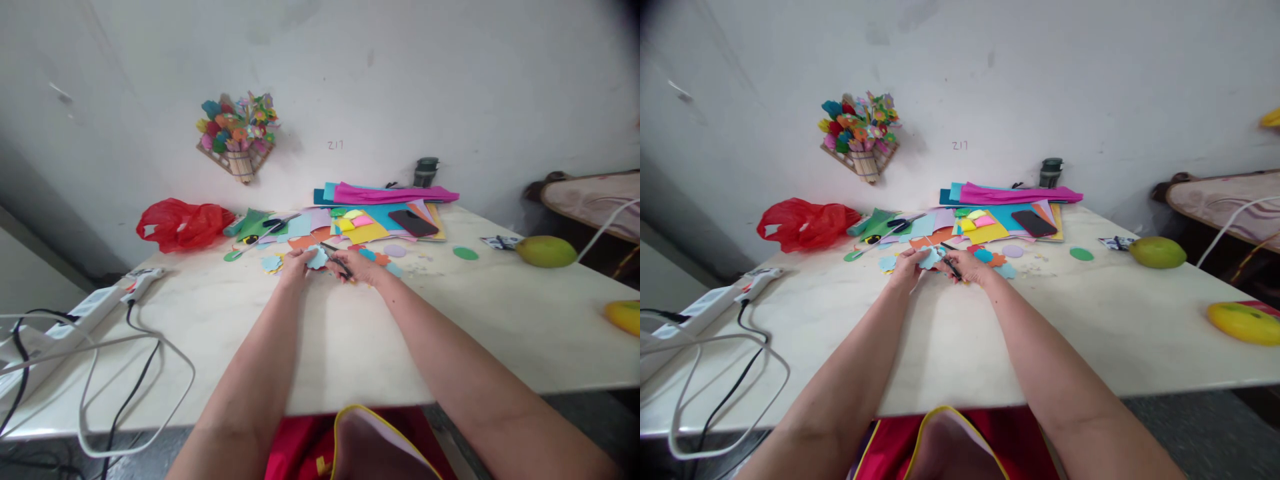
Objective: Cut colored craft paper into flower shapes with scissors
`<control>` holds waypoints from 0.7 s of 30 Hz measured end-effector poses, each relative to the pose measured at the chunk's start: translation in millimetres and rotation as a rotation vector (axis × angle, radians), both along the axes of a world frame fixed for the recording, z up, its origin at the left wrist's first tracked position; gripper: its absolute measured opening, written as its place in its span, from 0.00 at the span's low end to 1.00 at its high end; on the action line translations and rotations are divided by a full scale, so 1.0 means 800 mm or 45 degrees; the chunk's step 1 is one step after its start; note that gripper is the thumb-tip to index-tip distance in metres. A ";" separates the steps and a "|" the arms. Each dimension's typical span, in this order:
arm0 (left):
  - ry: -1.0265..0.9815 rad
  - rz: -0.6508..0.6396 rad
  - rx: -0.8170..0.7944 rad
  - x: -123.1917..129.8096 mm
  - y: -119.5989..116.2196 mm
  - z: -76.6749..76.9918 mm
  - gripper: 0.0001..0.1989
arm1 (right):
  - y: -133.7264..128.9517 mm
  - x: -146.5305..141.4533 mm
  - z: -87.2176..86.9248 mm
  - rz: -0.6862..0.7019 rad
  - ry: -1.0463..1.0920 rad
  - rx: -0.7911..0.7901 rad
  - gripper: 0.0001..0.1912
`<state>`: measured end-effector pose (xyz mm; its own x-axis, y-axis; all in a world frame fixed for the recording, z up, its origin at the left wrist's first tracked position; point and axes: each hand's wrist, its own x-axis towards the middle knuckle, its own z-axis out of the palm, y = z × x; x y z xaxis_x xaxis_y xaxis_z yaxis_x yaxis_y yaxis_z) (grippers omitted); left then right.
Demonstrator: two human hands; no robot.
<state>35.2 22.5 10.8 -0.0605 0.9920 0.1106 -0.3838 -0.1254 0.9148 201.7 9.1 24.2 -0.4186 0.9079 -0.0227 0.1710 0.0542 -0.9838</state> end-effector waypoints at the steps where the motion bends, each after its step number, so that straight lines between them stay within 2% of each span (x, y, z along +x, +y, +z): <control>1: 0.004 -0.004 0.003 0.000 0.000 -0.001 0.15 | 0.001 0.000 -0.001 0.000 0.001 0.006 0.12; 11: -0.015 0.019 0.002 -0.001 0.004 -0.003 0.17 | 0.008 -0.001 -0.007 -0.009 0.062 -0.049 0.10; 21: -0.005 0.018 0.016 -0.001 0.000 0.000 0.16 | 0.003 0.002 -0.003 0.014 -0.014 0.038 0.12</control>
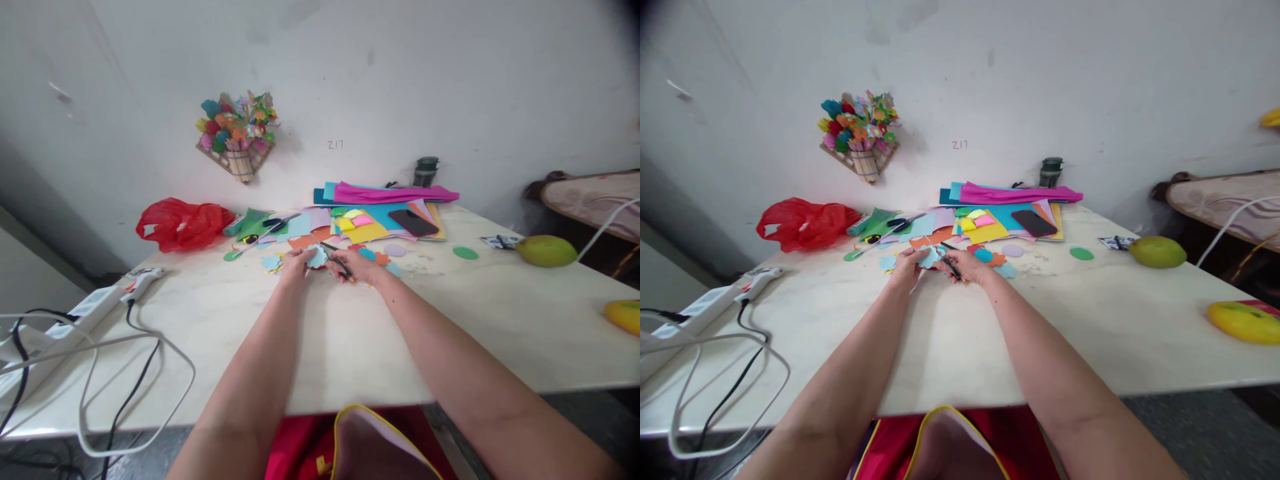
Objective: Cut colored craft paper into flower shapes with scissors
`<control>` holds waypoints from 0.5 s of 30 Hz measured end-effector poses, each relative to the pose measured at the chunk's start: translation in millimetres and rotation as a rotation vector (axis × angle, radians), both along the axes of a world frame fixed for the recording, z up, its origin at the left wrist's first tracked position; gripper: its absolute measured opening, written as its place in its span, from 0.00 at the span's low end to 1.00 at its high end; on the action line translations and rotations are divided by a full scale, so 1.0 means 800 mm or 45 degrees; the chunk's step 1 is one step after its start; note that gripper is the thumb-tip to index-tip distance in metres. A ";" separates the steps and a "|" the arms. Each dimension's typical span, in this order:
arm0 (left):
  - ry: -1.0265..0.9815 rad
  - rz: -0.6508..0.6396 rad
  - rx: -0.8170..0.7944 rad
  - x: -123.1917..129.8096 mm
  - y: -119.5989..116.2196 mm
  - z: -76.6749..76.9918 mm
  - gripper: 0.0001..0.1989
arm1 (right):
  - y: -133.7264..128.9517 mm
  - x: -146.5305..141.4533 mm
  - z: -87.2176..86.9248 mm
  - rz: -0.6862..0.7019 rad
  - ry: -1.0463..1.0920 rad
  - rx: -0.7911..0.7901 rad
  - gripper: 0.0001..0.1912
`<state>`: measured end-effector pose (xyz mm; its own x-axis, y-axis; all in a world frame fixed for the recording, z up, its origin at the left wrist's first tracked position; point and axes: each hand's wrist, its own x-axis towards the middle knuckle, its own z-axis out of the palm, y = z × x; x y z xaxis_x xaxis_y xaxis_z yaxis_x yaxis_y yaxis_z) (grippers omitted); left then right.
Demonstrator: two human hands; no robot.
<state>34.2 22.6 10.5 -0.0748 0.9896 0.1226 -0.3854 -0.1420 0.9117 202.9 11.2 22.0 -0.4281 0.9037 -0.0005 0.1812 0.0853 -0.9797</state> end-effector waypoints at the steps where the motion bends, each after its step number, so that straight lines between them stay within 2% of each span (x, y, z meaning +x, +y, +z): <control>1: 0.006 -0.001 0.004 0.000 0.001 -0.001 0.16 | 0.000 -0.001 0.001 -0.006 0.005 -0.007 0.11; 8: 0.024 0.005 0.007 -0.002 0.004 -0.004 0.15 | 0.007 -0.006 -0.006 -0.048 0.044 -0.066 0.06; 15: 0.019 0.026 0.002 -0.002 0.003 -0.002 0.16 | 0.005 -0.002 -0.003 -0.072 0.121 -0.101 0.08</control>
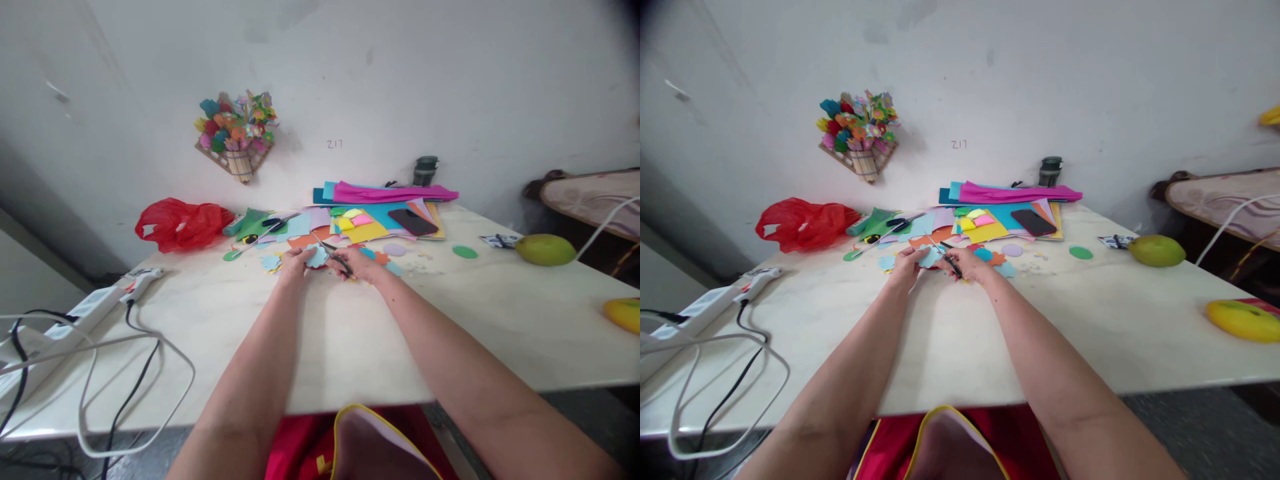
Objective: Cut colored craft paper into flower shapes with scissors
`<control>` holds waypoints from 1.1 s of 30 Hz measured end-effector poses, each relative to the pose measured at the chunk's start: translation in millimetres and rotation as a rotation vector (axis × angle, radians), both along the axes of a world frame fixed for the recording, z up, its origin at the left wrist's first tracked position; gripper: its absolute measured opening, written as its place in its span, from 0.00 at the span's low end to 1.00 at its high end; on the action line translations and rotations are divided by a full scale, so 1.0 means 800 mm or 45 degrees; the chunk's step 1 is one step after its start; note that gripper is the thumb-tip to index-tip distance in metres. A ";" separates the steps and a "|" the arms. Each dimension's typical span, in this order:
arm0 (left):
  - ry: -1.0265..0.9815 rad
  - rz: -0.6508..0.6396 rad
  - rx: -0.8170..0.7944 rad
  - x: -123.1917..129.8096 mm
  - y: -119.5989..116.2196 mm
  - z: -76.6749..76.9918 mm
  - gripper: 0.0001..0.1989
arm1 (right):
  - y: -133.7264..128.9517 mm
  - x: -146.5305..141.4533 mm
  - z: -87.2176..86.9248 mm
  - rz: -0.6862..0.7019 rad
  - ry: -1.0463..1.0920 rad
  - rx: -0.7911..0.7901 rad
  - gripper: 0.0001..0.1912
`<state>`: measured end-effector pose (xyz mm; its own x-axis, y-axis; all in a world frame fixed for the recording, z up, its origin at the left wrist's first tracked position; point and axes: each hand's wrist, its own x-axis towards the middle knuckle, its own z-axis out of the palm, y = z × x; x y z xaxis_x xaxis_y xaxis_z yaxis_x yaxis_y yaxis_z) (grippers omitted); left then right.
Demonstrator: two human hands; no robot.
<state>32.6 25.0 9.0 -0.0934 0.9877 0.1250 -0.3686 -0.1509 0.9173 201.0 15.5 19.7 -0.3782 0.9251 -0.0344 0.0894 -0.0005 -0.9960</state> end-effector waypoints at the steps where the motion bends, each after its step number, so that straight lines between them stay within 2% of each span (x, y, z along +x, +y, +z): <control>1: 0.002 -0.006 0.007 0.000 0.000 0.000 0.15 | -0.001 0.002 0.001 -0.017 -0.018 0.019 0.08; 6: 0.054 -0.073 0.044 -0.002 -0.003 0.001 0.14 | -0.004 0.014 0.005 -0.144 -0.064 0.124 0.13; 18: 0.149 -0.197 0.011 -0.001 -0.007 0.002 0.15 | 0.012 0.017 -0.006 -0.262 0.245 0.219 0.23; 27: 0.221 -0.329 0.008 0.002 -0.010 0.002 0.15 | 0.001 0.002 0.004 -0.194 0.329 0.249 0.23; 33: 0.154 -0.364 -0.012 0.003 -0.009 0.000 0.15 | 0.005 -0.002 0.002 -0.299 0.354 0.276 0.24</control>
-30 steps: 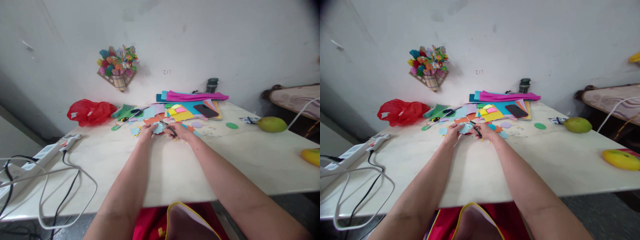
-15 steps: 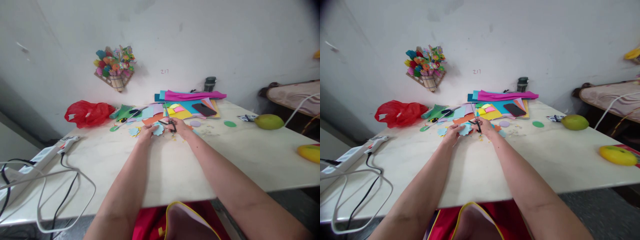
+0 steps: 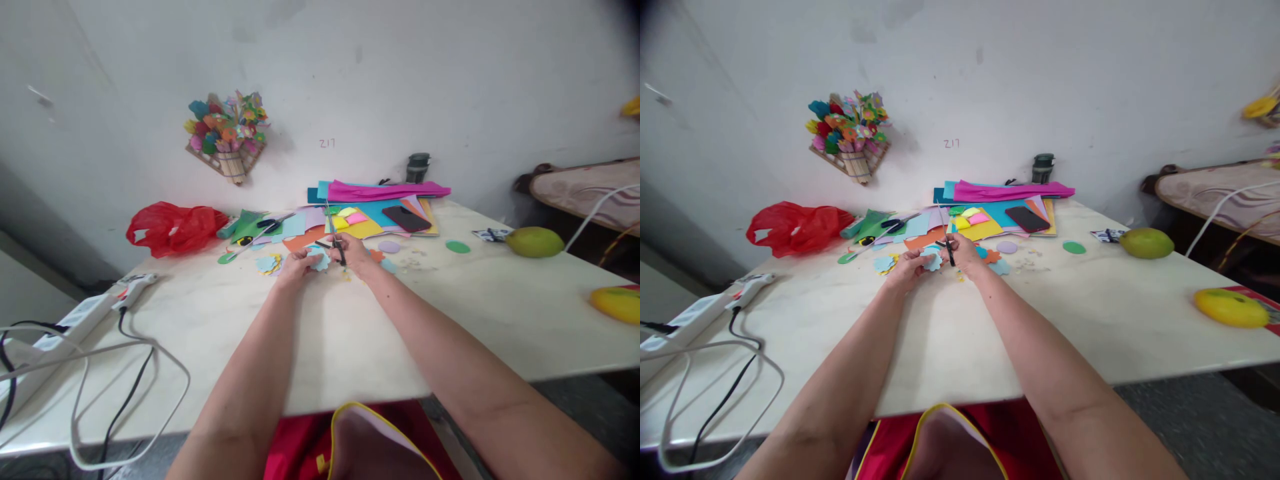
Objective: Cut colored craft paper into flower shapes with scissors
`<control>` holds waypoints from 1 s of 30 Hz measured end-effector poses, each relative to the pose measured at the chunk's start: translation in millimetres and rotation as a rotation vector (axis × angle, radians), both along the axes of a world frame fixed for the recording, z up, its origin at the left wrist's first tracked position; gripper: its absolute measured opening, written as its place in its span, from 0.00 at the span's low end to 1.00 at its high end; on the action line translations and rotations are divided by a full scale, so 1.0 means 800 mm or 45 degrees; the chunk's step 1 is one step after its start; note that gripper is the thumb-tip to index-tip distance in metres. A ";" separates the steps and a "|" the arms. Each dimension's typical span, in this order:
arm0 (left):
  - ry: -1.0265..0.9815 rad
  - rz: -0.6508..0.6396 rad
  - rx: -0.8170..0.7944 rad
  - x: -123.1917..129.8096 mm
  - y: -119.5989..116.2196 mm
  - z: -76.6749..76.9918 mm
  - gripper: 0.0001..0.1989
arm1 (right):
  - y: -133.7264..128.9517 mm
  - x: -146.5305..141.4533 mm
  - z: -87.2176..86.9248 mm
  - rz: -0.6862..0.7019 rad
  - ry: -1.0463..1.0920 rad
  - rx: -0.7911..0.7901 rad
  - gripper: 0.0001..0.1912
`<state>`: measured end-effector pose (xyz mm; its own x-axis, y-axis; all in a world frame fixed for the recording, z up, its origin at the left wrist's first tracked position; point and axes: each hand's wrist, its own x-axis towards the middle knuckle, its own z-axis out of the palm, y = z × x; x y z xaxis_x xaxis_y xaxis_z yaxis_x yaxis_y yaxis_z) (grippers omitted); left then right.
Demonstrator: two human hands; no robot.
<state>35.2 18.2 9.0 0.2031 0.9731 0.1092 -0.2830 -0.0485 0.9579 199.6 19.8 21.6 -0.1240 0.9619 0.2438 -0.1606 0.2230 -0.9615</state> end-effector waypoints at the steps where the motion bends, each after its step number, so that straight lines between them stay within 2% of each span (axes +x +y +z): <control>1: -0.021 0.006 0.002 0.001 0.000 0.000 0.15 | 0.001 -0.001 0.000 -0.014 0.006 -0.002 0.24; 11: -0.176 0.150 0.031 0.009 -0.002 0.001 0.18 | -0.005 -0.011 -0.003 0.045 -0.007 -0.043 0.21; 20: -0.136 0.162 0.055 0.003 -0.002 0.006 0.19 | -0.009 0.015 0.003 0.222 -0.290 -0.140 0.17; 26: -0.123 0.107 0.063 0.001 -0.001 0.004 0.20 | -0.006 0.028 0.005 0.335 -0.460 -0.167 0.16; 30: -0.124 0.156 0.063 -0.001 0.001 0.002 0.20 | -0.002 0.031 0.003 0.385 -0.554 -0.160 0.14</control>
